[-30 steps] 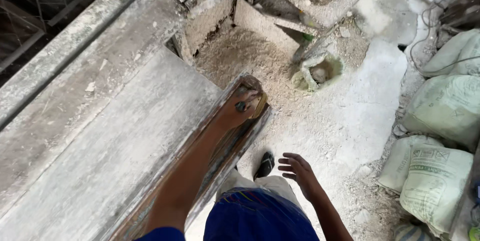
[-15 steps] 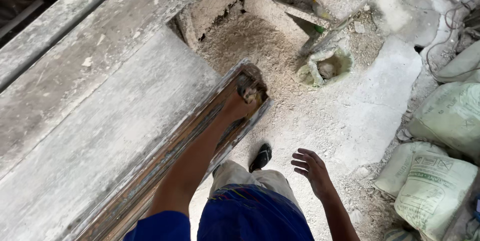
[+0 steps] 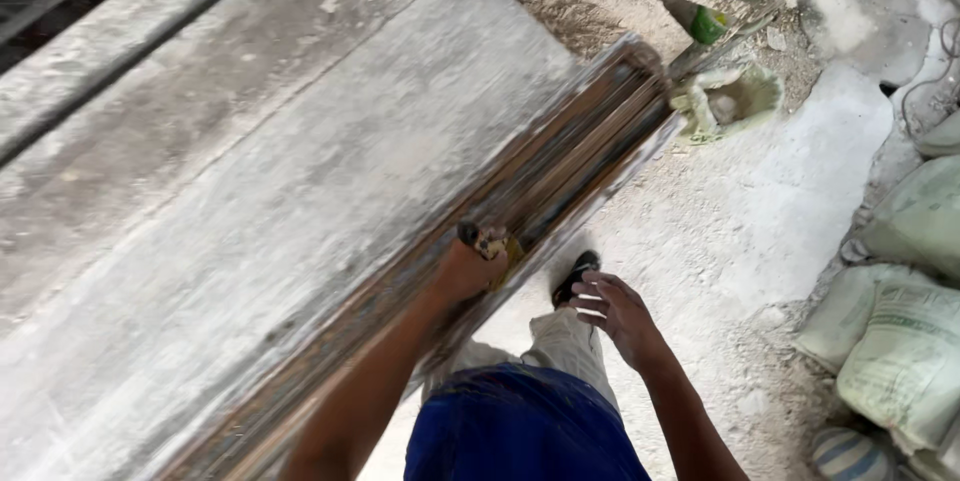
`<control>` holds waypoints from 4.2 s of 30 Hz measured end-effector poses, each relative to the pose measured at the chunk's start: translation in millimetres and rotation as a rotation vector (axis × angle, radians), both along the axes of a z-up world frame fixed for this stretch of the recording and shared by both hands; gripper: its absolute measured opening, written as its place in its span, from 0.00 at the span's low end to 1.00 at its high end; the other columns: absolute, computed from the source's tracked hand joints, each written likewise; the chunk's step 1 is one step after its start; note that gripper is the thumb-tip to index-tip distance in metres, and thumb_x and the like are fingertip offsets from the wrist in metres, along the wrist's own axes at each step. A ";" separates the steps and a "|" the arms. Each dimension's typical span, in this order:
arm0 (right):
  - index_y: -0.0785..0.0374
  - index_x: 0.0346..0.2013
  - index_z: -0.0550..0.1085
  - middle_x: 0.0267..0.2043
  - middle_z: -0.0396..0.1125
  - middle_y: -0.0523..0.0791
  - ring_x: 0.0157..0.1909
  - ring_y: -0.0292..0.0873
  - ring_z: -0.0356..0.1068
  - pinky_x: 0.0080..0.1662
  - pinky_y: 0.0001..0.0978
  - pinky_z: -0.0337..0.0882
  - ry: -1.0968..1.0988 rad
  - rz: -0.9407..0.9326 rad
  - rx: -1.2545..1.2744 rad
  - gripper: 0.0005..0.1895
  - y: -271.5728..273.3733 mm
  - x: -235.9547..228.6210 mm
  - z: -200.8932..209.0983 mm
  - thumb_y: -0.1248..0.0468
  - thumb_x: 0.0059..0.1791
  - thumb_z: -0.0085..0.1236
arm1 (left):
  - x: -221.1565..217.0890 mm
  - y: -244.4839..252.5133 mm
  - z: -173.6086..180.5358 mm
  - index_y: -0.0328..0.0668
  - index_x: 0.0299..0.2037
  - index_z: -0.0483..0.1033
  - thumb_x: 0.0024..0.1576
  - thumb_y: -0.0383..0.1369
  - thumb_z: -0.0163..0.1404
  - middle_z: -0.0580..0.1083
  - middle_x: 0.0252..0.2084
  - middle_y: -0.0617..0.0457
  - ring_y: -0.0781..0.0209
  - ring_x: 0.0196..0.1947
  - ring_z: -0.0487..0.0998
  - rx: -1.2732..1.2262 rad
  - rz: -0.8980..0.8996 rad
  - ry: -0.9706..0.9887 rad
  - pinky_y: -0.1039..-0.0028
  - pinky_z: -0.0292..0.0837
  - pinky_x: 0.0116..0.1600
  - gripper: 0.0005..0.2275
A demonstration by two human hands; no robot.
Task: The person brushes a long wooden mold with a paintbrush, then collects water in a bucket using a pink cup from a tap. They pour the water into the bucket and add white powder from a bag labeled 'Gypsum Casting' into the bucket.
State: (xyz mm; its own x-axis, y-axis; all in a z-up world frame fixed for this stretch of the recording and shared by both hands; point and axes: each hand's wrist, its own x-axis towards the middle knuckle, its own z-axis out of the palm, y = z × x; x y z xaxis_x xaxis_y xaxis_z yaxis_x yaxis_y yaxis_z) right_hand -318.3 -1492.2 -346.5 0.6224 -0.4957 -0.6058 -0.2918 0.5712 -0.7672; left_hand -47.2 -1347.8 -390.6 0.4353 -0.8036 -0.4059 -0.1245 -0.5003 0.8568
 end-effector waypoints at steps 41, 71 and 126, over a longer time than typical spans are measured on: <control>0.67 0.67 0.62 0.65 0.66 0.59 0.64 0.58 0.68 0.64 0.53 0.68 0.238 0.505 -0.038 0.31 808.1 20.0 -16.2 0.50 0.55 0.38 | 11.4 968.4 64.5 0.57 0.58 0.72 0.56 0.47 0.55 0.80 0.44 0.45 0.44 0.44 0.81 0.313 0.120 -0.375 0.54 0.76 0.47 0.21; 0.55 0.66 0.65 0.63 0.70 0.49 0.61 0.49 0.70 0.60 0.44 0.70 0.476 1.247 0.038 0.27 1274.8 148.4 -18.0 0.47 0.56 0.37 | -2.2 1673.3 105.6 0.53 0.46 0.81 0.50 0.48 0.62 0.80 0.42 0.50 0.46 0.44 0.80 0.633 0.449 -0.441 0.58 0.74 0.50 0.17; 0.64 0.67 0.63 0.63 0.67 0.57 0.64 0.56 0.69 0.63 0.50 0.69 0.340 0.498 0.037 0.29 1059.1 24.3 -8.1 0.51 0.55 0.41 | -27.2 1169.2 29.9 0.49 0.59 0.78 0.50 0.29 0.62 0.74 0.40 0.47 0.51 0.38 0.76 -0.211 0.347 -1.007 0.57 0.69 0.47 0.23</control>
